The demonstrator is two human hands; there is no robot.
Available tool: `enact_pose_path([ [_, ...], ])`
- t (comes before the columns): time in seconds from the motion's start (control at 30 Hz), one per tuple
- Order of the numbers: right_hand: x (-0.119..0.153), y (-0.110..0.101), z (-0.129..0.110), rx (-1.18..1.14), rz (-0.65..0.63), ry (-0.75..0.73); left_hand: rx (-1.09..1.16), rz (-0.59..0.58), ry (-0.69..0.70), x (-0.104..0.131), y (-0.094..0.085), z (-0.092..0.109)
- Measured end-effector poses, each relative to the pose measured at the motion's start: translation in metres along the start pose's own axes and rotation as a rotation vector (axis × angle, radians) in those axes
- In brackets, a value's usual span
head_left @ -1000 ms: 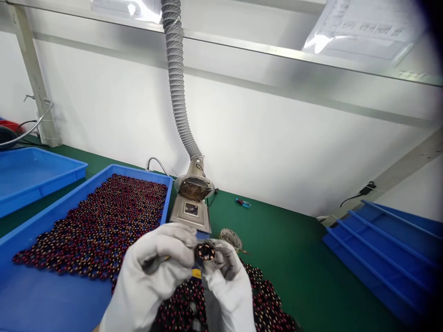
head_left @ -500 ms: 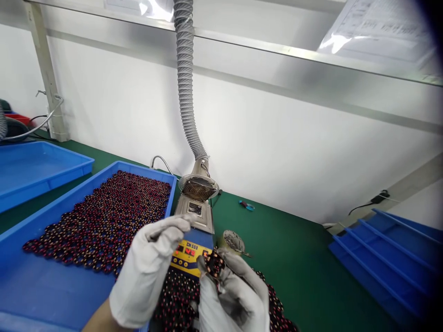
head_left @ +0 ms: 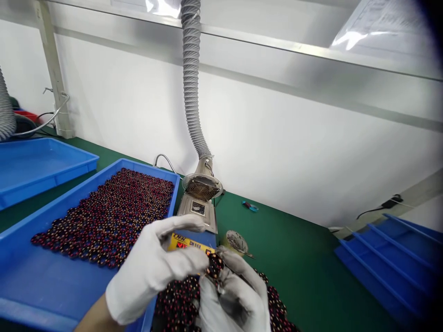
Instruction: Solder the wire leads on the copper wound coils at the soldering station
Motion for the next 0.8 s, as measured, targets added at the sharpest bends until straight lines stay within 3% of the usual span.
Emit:
enact_pose_path([
  [0.07,0.000,0.000,-0.001,0.019,0.001,-0.020,-0.064,-0.060,-0.065,-0.001,0.008,-0.001],
  [0.17,0.000,0.000,-0.001,0.025,0.000,-0.022,-0.111,0.036,-0.035,-0.005,0.014,0.000],
  [0.3,0.002,0.000,0.003,0.002,-0.025,-0.005,0.083,0.063,-0.032,-0.008,0.017,-0.009],
  [0.37,0.002,-0.001,0.005,-0.037,-0.018,0.000,0.157,0.134,0.022,-0.008,0.011,-0.010],
  [0.47,0.001,-0.001,0.010,-0.135,-0.023,0.045,0.181,0.330,0.157,-0.006,-0.008,-0.005],
  [0.53,-0.002,-0.001,0.015,-0.214,-0.048,0.110,0.120,0.455,0.274,0.000,-0.022,0.002],
  [0.6,-0.006,-0.003,0.022,-0.279,-0.056,0.205,-0.044,0.495,0.334,0.008,-0.033,0.010],
  [0.67,-0.013,-0.006,0.034,-0.318,-0.078,0.353,-0.340,0.407,0.353,0.016,-0.039,0.016],
  [0.73,-0.023,-0.007,0.048,-0.344,-0.146,0.509,-0.703,0.192,0.446,0.026,-0.040,0.018],
  [0.8,-0.036,-0.006,0.065,-0.355,-0.239,0.664,-1.001,-0.067,0.592,0.042,-0.039,0.007],
])
Point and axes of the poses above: each hand's wrist, its own x-axis away from the middle knuckle, its own y-axis out of the palm, z = x × y, the point moved 5 cm from there along -x, towards the middle knuckle, and after that the axes turned 15 degrees about -x, right-handed, at the moved point
